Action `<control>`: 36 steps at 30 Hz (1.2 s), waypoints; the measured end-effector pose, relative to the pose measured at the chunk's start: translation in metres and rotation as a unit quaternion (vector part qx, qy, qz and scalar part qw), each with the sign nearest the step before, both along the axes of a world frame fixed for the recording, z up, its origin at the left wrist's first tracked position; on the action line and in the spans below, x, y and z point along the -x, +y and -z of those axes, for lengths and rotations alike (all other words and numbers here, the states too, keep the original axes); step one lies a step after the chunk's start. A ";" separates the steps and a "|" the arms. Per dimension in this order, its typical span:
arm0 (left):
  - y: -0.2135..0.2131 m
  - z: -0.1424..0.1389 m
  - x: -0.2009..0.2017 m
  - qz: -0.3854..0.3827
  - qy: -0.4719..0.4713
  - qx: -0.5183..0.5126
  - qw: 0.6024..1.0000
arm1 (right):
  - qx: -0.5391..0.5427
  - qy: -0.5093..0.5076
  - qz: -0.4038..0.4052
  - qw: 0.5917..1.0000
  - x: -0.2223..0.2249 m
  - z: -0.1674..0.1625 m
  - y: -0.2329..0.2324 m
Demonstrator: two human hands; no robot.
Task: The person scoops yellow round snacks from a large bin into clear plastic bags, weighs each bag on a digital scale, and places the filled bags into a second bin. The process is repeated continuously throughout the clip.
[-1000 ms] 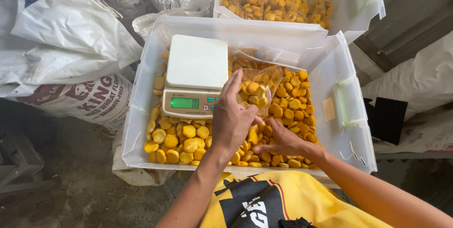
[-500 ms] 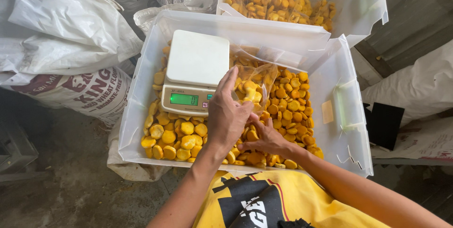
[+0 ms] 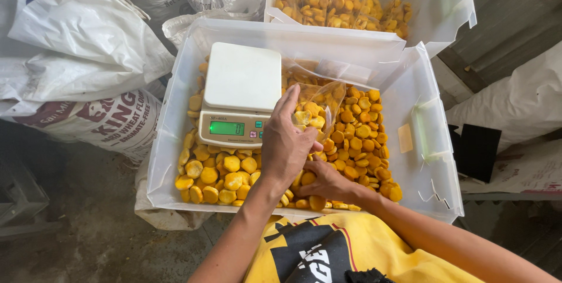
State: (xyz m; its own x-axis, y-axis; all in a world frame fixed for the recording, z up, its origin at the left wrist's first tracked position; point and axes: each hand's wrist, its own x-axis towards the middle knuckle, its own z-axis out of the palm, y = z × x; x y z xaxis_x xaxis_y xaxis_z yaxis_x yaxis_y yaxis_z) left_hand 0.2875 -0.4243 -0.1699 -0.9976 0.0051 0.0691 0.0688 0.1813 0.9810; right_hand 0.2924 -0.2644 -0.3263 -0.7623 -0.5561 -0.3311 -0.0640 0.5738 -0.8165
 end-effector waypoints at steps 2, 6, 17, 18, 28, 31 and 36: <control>-0.002 0.000 0.001 0.002 -0.007 0.013 1.000 | 0.119 -0.103 0.012 0.987 0.000 -0.010 0.006; -0.006 -0.001 0.005 0.004 0.008 0.018 1.000 | 0.100 -0.303 0.169 0.933 -0.001 -0.051 0.026; 0.006 0.002 -0.001 0.020 -0.030 0.040 0.999 | 0.243 0.089 0.229 0.938 0.039 -0.211 0.026; 0.006 0.003 -0.001 0.021 -0.032 0.044 0.998 | 0.201 0.153 0.185 0.950 0.040 -0.210 0.017; -0.003 0.009 -0.003 0.014 -0.024 -0.016 0.999 | 0.085 0.275 0.113 0.951 0.049 -0.199 0.021; -0.003 0.009 -0.003 0.006 -0.001 0.005 1.000 | -0.013 0.277 0.080 0.957 0.042 -0.203 0.038; 0.007 -0.007 0.005 0.031 0.002 0.033 0.999 | -0.060 0.320 -0.009 0.946 0.024 -0.185 0.036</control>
